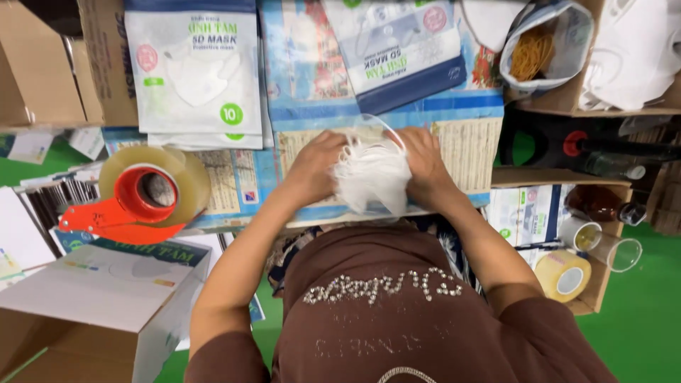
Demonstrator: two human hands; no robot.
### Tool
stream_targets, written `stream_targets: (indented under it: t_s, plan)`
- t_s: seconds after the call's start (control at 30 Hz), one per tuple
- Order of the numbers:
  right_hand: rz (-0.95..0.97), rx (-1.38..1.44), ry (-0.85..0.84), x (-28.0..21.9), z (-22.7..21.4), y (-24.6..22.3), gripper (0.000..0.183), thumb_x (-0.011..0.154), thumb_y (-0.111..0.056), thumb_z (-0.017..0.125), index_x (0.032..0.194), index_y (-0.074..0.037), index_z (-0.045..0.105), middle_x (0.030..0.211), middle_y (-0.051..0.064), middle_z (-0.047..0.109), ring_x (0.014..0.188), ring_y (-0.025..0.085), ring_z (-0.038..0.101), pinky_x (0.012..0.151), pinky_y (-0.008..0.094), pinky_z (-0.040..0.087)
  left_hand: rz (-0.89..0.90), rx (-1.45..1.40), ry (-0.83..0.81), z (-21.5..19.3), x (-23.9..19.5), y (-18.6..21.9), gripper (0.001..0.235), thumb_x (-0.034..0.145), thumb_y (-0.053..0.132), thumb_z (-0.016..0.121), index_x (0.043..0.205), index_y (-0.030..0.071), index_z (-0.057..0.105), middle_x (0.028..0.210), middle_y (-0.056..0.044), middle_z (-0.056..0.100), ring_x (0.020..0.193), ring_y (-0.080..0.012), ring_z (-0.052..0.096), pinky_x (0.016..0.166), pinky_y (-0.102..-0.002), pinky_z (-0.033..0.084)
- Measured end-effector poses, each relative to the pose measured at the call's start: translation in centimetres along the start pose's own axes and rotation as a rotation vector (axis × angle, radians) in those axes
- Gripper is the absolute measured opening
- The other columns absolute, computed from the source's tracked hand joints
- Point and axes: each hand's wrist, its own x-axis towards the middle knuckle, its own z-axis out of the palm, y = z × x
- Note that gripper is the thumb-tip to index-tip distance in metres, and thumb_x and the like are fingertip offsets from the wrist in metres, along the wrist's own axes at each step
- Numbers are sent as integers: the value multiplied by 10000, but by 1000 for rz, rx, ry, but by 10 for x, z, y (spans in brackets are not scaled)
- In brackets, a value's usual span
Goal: Packaging face masks into plastic bags and boxes at a workstation.
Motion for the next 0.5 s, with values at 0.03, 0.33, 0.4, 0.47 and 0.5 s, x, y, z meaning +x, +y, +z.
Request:
stream_targets:
  t_s: [0.03,0.33,0.4,0.47,0.5]
  plan:
    - [-136,-252,19,6,5,3,715,677,-34,820,1343,30,567,1264,199,648,1192,391,594,1040,443,438,71,310,107,9,5,-8,517,728,250,861,1201,113,702,1148,-83,733,1021,-320,665,929,-428,515]
    - [369,235,-124,-17,12,40,784,841,-121,756,1565,-94,457,1085,121,714,962,236,701,868,317,562,339,359,82,47,1,23,431,887,176,712,1297,79,623,1206,-106,682,1061,-309,657,892,-442,504]
    - [321,244,-176,-22,4,29,786,852,-130,757,1572,-101,444,1133,129,708,1005,239,699,889,318,559,386,403,71,40,4,37,429,873,154,705,1287,84,618,1202,-107,678,1076,-311,661,908,-453,511]
    - [272,253,-225,-26,-2,33,787,864,-139,757,1579,-107,430,1180,137,702,1048,242,697,911,318,556,436,448,60,34,15,38,429,859,131,698,1277,89,613,1198,-107,674,1090,-312,666,924,-465,517]
    - [100,103,-152,-29,-5,42,713,860,-161,770,1503,-114,466,1233,147,699,1113,252,695,944,333,563,497,472,154,32,24,32,422,869,97,710,1277,69,608,1196,-122,657,1106,-325,654,951,-465,517]
